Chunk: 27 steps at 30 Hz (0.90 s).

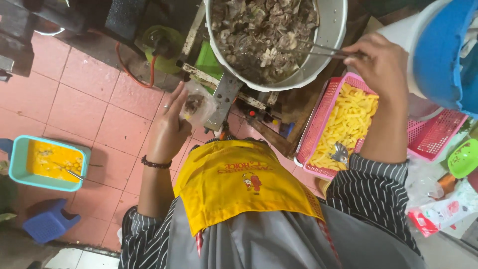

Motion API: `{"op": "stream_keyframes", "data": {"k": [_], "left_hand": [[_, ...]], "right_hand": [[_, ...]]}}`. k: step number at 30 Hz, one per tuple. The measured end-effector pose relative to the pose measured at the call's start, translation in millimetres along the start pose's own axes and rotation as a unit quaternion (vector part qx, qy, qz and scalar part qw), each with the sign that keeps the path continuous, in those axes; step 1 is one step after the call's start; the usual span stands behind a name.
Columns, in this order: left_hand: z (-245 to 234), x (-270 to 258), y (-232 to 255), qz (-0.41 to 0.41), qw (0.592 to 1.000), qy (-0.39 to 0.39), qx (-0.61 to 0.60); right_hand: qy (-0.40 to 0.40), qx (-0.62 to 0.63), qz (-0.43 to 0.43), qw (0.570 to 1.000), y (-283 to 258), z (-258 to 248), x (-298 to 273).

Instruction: Portioning cooked meat and vegetables into plastic bags and straining boiled carrots.

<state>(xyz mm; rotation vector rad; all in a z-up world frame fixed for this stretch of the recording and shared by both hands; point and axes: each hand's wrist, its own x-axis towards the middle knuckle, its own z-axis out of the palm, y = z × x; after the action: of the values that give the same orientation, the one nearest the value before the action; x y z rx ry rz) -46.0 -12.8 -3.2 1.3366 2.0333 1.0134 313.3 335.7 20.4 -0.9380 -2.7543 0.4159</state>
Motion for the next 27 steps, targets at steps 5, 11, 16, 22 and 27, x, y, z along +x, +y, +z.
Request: {"op": "stream_keyframes", "data": {"k": [5, 11, 16, 22, 27], "left_hand": [[13.1, 10.6, -2.4, 0.050, 0.998, 0.002, 0.035], [16.5, 15.0, 10.6, 0.069, 0.997, -0.029, 0.035], [16.6, 9.6, 6.6, 0.049, 0.998, -0.045, 0.001], [15.3, 0.3, 8.9, 0.076, 0.995, -0.058, 0.030], [17.2, -1.8, 33.8, 0.101, 0.990, -0.091, 0.032]], "right_hand": [[-0.019, 0.275, 0.024, 0.961, -25.8, 37.6, -15.8], [-0.036, 0.207, -0.105, 0.972, -114.2, 37.9, -13.2], [-0.015, 0.118, -0.083, 0.989, -118.5, 24.4, -30.9], [-0.044, -0.143, 0.175, 0.973, -54.7, 77.6, -21.5], [0.109, -0.068, 0.014, 0.992, -72.5, 101.6, -16.1]]}}
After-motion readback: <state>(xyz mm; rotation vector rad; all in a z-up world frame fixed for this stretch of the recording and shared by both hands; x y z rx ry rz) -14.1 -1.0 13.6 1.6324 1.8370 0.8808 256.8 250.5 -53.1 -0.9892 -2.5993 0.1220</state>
